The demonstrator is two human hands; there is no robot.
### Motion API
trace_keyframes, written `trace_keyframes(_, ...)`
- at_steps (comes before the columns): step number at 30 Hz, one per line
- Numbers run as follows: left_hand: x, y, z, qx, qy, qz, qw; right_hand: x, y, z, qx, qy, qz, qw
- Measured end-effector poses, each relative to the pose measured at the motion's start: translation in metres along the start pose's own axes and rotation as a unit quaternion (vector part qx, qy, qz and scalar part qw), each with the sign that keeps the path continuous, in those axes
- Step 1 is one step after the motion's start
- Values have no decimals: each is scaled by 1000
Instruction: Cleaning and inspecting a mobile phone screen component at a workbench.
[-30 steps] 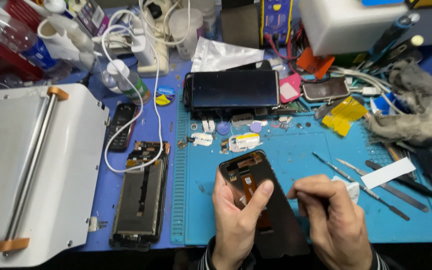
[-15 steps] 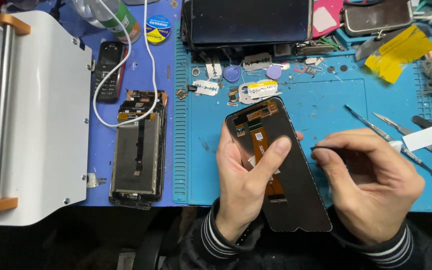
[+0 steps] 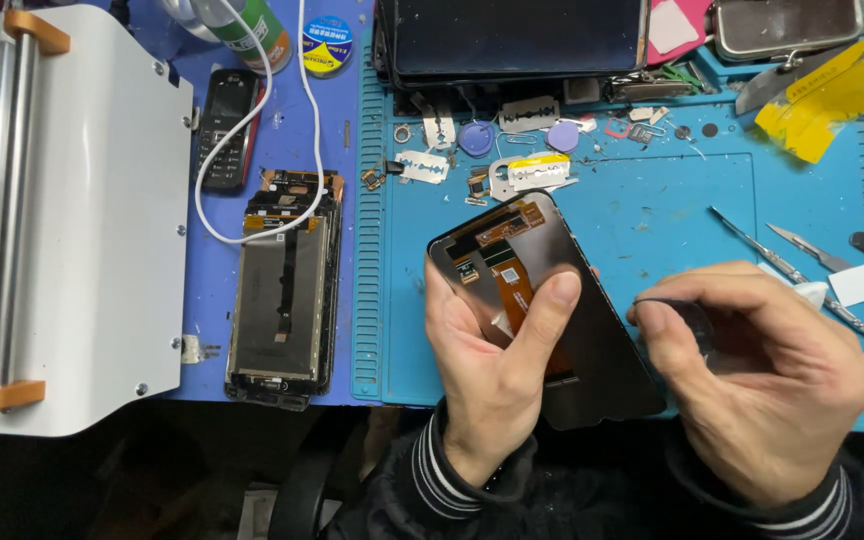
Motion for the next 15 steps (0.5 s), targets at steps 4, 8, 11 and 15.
trace_keyframes(4, -4, 0, 0, -1, 6, 7, 1000, 1, -4, 4, -24, -10, -31, 999)
trace_keyframes(8, -9, -1, 0, 1, 19, 7, 1000, 1, -7, 10, -11, -9, -39, 999)
trace_keyframes(11, -12, -2, 0, 8, 25, 24, 999, 1, -9, 11, -27, -14, -42, 999)
trace_keyframes(15, -15, -2, 0, 28, 41, 37, 998, 0, -15, 11, -91, -13, -84, 992)
Point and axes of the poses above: each hand's wrist, its own x-axis towards the middle knuckle, its own z-axis out of the palm, y = z × x, the point moved 1 cm from there along x, towards the middle knuckle, and after that the axes turned 13 degrees about x, right-handed, at the moved point
